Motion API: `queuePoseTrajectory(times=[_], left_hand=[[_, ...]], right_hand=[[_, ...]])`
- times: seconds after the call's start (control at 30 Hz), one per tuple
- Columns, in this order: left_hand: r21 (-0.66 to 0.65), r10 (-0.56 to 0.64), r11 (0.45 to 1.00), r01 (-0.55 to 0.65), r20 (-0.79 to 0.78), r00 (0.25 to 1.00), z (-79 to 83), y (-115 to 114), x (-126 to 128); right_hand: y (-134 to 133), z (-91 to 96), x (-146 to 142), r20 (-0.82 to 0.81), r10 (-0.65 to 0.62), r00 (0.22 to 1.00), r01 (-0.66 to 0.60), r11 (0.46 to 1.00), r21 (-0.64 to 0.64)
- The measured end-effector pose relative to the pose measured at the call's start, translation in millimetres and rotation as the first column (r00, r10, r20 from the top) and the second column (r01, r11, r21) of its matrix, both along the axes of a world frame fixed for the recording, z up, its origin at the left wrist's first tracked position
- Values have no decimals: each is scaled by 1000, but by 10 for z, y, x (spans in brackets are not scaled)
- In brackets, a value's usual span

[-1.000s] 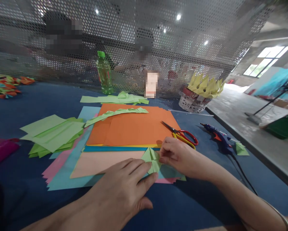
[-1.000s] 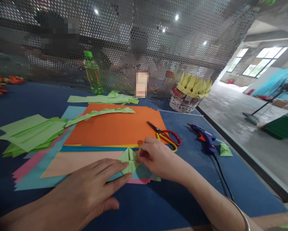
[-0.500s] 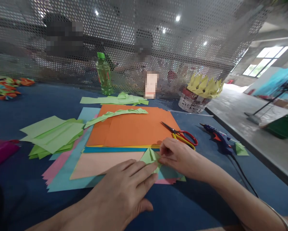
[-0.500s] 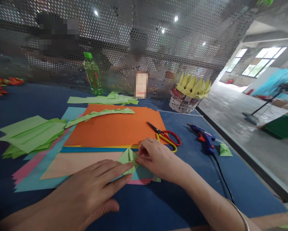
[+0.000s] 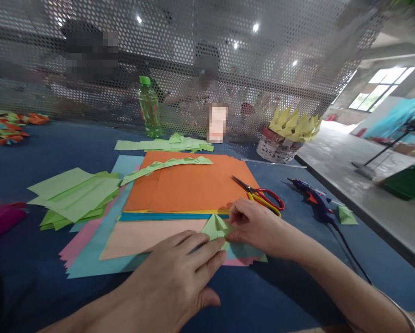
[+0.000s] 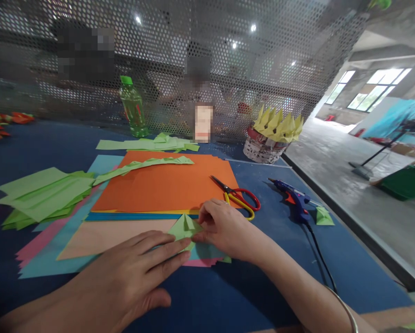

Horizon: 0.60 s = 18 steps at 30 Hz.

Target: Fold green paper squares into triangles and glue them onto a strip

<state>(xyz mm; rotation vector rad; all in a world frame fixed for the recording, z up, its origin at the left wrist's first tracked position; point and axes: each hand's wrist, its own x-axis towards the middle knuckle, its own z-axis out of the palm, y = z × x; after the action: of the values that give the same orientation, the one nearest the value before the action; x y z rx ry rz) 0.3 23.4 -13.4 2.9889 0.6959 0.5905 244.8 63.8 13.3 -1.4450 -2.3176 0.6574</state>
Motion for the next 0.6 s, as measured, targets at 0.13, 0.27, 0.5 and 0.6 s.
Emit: queuePoseTrajectory(times=[0.13,0.27,0.5,0.6], left_hand=[[-2,2,1000,-2,10,1000,67,-12,17],[-21,-4,1000,4,-11,1000,112,-17,5],[-53,6,999,-8,-39,999,115,-36,-29],[-42,1,999,-2,-31,1000,99,-32,-19]], right_hand=[[9,26,36,-38,9,999,-11,998,-58],[22,43,74,-56,41,998,-46,995,-91],[24,47,82,-71,68,995,-75,993,-95],[21,35,69,-64,53,997,-58,995,-76]])
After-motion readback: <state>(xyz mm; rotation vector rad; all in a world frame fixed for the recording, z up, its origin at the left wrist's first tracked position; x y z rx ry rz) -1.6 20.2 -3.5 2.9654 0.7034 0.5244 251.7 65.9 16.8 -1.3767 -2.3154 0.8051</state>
